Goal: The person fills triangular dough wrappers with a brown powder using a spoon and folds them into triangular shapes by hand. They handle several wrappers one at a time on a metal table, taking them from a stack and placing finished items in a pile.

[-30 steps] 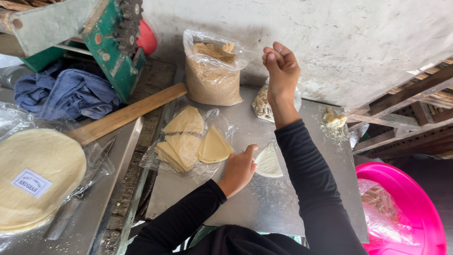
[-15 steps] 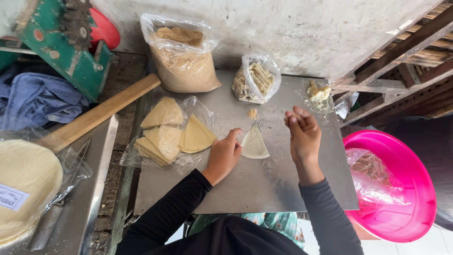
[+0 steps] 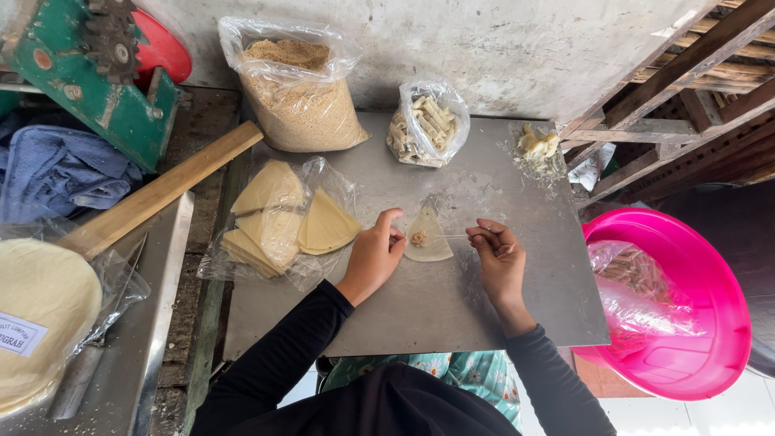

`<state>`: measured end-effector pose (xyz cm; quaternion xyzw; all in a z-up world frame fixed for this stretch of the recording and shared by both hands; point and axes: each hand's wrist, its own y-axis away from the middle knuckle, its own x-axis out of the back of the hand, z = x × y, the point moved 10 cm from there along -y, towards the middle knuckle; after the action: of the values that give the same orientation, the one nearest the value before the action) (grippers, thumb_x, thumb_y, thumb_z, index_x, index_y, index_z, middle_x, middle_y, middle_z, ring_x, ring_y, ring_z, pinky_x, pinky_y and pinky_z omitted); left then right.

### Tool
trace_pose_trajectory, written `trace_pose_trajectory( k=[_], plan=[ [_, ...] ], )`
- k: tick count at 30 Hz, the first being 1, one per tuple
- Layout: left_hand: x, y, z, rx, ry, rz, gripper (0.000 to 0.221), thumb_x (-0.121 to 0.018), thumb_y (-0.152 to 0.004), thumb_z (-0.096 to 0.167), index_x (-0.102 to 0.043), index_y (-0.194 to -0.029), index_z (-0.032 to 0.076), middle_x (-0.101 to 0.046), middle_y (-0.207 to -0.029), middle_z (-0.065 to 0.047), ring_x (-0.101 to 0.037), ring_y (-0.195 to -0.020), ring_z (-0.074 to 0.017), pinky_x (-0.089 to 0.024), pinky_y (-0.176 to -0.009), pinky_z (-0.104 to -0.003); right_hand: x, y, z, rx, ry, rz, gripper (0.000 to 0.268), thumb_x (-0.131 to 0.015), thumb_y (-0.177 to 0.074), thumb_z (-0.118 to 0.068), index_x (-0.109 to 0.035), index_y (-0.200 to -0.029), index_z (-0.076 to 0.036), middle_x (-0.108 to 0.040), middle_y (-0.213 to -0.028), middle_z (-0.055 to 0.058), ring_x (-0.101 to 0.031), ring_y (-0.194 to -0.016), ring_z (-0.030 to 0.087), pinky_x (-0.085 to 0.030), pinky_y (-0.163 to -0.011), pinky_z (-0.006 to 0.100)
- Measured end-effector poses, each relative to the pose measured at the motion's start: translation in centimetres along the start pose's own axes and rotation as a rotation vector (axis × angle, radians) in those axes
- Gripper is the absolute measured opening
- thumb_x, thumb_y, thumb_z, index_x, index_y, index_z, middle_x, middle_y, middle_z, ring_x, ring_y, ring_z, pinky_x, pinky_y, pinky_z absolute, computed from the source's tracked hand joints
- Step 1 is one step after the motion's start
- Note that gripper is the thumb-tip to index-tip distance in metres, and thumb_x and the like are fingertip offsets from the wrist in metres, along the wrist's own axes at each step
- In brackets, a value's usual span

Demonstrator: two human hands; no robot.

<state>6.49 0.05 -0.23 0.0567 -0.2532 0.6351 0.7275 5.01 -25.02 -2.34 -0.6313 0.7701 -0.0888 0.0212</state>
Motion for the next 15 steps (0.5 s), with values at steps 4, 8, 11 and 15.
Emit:
trace_pose_trajectory(
  k=[4,8,11,15],
  plan=[
    [-0.1,-0.2,-0.5,0.028,0.036,0.0,0.046,-0.07,-0.089,0.005,-0.051,-0.132,0.002,-0.078,-0.088,-0.011,-0.076,-0.07,-0.0232,-0.058,-0.063,-0.033,-0.5,0.4,-0.7,0.067,0.037,-0.02,0.025,-0.058,-0.1,0.008,-0.064,-0.122,-0.003,-0.074,-0.108,0.008,-0.071,-0.107,0.014,-0.058,-0.098,0.03],
    [-0.2,-0.2,-0.9,0.04,0.052,0.005,0.046,-0.07,-0.089,0.005,-0.052,-0.131,0.003,-0.078,-0.089,-0.011,-0.077,-0.073,-0.0229,-0.058,-0.063,-0.033,0.4,0.9,-0.8,0.104,0.069,-0.015,0.026,-0.056,-0.1,0.01,-0.064,-0.121,-0.003,-0.074,-0.109,0.009,-0.071,-0.108,0.014,-0.058,-0.099,0.03],
    [-0.2,-0.2,-0.9,0.027,0.048,0.012,0.045,-0.071,-0.089,0.006,-0.053,-0.13,0.004,-0.078,-0.089,-0.01,-0.078,-0.076,-0.0224,-0.059,-0.064,-0.032,1.4,1.3,-0.5,0.098,0.105,0.012,0.025,-0.057,-0.1,0.011,-0.065,-0.12,-0.002,-0.074,-0.109,0.009,-0.071,-0.108,0.015,-0.057,-0.098,0.03],
    [-0.4,-0.3,-1.2,0.043,0.059,0.003,0.045,-0.071,-0.089,0.006,-0.053,-0.13,0.004,-0.078,-0.089,-0.01,-0.078,-0.077,-0.0222,-0.059,-0.065,-0.032,2.2,2.1,-1.2,0.174,0.131,0.03,0.025,-0.056,-0.1,0.013,-0.064,-0.119,-0.002,-0.074,-0.11,0.01,-0.071,-0.11,0.016,-0.057,-0.101,0.031]
  ],
)
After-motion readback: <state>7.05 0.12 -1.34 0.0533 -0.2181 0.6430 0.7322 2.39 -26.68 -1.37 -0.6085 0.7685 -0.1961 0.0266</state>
